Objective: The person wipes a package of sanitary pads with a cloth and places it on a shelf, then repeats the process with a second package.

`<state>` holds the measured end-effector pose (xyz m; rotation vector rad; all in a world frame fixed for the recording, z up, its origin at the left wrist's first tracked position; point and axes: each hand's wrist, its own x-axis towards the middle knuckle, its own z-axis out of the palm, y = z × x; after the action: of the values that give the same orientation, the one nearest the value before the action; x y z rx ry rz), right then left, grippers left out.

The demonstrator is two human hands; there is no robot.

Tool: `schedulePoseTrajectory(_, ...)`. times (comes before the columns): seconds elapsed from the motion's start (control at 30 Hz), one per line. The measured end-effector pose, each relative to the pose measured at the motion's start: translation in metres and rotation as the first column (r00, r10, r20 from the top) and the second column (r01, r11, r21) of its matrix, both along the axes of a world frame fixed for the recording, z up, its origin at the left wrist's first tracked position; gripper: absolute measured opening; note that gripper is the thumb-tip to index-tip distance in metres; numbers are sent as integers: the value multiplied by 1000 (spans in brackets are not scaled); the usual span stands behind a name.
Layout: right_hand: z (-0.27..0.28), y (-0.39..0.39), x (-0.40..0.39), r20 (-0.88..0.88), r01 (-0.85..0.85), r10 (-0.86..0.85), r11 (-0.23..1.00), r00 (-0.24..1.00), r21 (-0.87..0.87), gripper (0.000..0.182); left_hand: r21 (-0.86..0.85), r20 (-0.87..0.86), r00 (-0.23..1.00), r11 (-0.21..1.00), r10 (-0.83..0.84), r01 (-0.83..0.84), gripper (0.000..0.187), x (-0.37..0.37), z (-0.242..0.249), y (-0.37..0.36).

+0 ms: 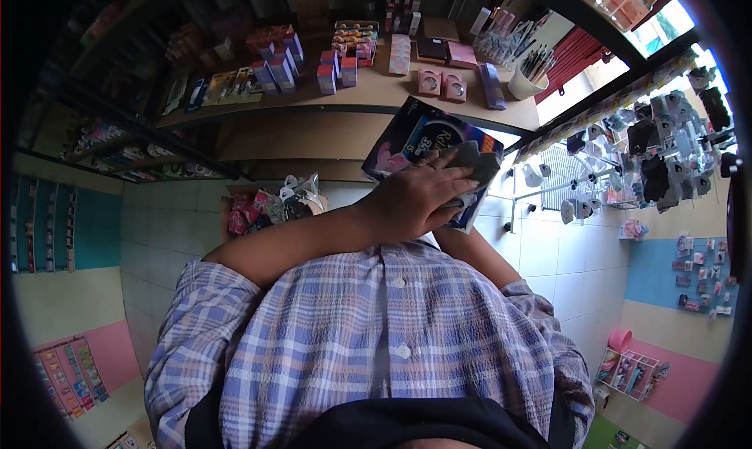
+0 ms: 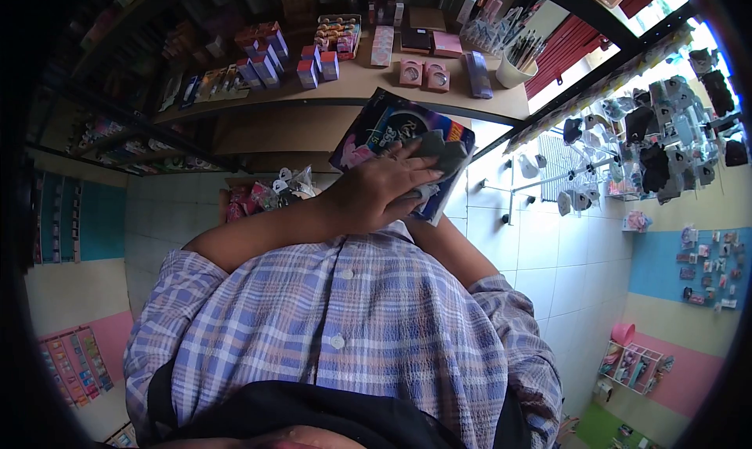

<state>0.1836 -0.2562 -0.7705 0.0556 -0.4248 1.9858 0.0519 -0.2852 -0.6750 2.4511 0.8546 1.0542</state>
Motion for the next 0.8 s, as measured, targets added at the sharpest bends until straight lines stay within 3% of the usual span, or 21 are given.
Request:
schedulePoseTrajectory(0.03, 6, -1, 2, -31, -9, 8, 1000, 999, -2, 59, 109, -62, 996, 991, -70, 77, 41, 0, 3, 2)
schedulePoseTrajectory(0.07, 11, -7, 7, -63, -18, 18, 1000, 998, -6, 59, 113, -58, 996, 991, -69, 75, 41, -5, 3, 8)
schedulePoseTrajectory(0.13, 21, -4, 8, -96, -17, 16, 1000, 995, -3, 59, 34, -153, 915, 928, 372, -372, 41, -19, 1, 31)
schedulePoseTrajectory(0.17, 23, -5, 10, -11, -23, 23, 996, 1000, -86, 56, 33, -153, 918, 930, 366, -365, 41, -22, -4, 37)
schedulePoseTrajectory(0.23, 25, -9, 11, 58, -8, 23, 970, 998, -245, 52, -308, -78, 915, 863, 397, -401, 41, -25, -7, 44)
schedulePoseTrajectory(0.27, 23, -9, 11, 58, -3, 18, 970, 998, -244, 52, -308, -78, 916, 865, 393, -397, 41, -20, -10, 38)
schedulePoseTrajectory(0.33, 12, -9, 12, 34, -7, 15, 976, 999, -219, 52, -116, -5, 986, 979, 169, -168, 39, 1, -5, 16)
schedulePoseTrajectory(0.37, 4, -9, 12, 22, -8, 13, 978, 1000, -208, 52, -116, -6, 987, 980, 163, -163, 39, 7, -6, 12)
schedulePoseTrajectory(0.4, -4, -9, 13, 12, -7, 9, 981, 1000, -195, 52, -95, 138, 988, 992, -69, 83, 36, 13, -8, 10)
schedulePoseTrajectory(0.43, -12, -7, 14, 3, -7, 7, 984, 1000, -179, 53, -39, 272, 916, 947, -296, 318, 34, 16, -8, 10)
schedulePoseTrajectory(0.47, -18, -7, 15, -5, -8, 7, 986, 1000, -166, 53, -36, 273, 914, 946, -300, 321, 34, 11, 4, 11)
schedulePoseTrajectory(0.53, -30, -7, 20, -22, -8, 5, 990, 1000, -141, 54, -559, 257, 923, 735, -287, 385, 36, -9, 30, 19)
schedulePoseTrajectory(0.57, -31, -8, 21, -31, -8, 4, 992, 1000, -129, 54, -662, 393, 908, 641, -145, 389, 31, -18, 30, 28)
schedulePoseTrajectory(0.6, -26, -9, 21, -31, -2, -2, 992, 1000, -130, 54, -653, 589, 806, 622, 58, 432, 29, -21, 24, 38)
schedulePoseTrajectory(0.63, -15, -11, 19, 436, 104, -138, 989, 889, 101, 54, -635, 726, 637, 611, 261, 473, 28, -24, 20, 48)
schedulePoseTrajectory(0.67, -4, -13, 17, 759, 86, -331, 935, 561, 345, 54, -636, 724, 640, 608, 258, 475, 28, -30, 17, 58)
schedulePoseTrajectory(0.7, 6, -15, 13, 537, 102, -112, 994, 836, 49, 50, -644, 630, 689, 736, 358, 208, 28, -36, 17, 67)
schedulePoseTrajectory(0.73, 12, -16, 9, 537, 103, -113, 994, 836, 49, 50, -595, 541, 695, 799, 473, -80, 29, -40, 17, 70)
schedulePoseTrajectory(0.77, 16, -18, 5, 343, 44, 4, 990, 939, -132, 49, -490, 318, 793, 806, 519, -331, 29, -39, 13, 69)
schedulePoseTrajectory(0.8, 22, -18, 0, 116, -54, 91, 956, 989, -290, 48, -392, 164, 870, 840, 466, -376, 28, -35, 14, 64)
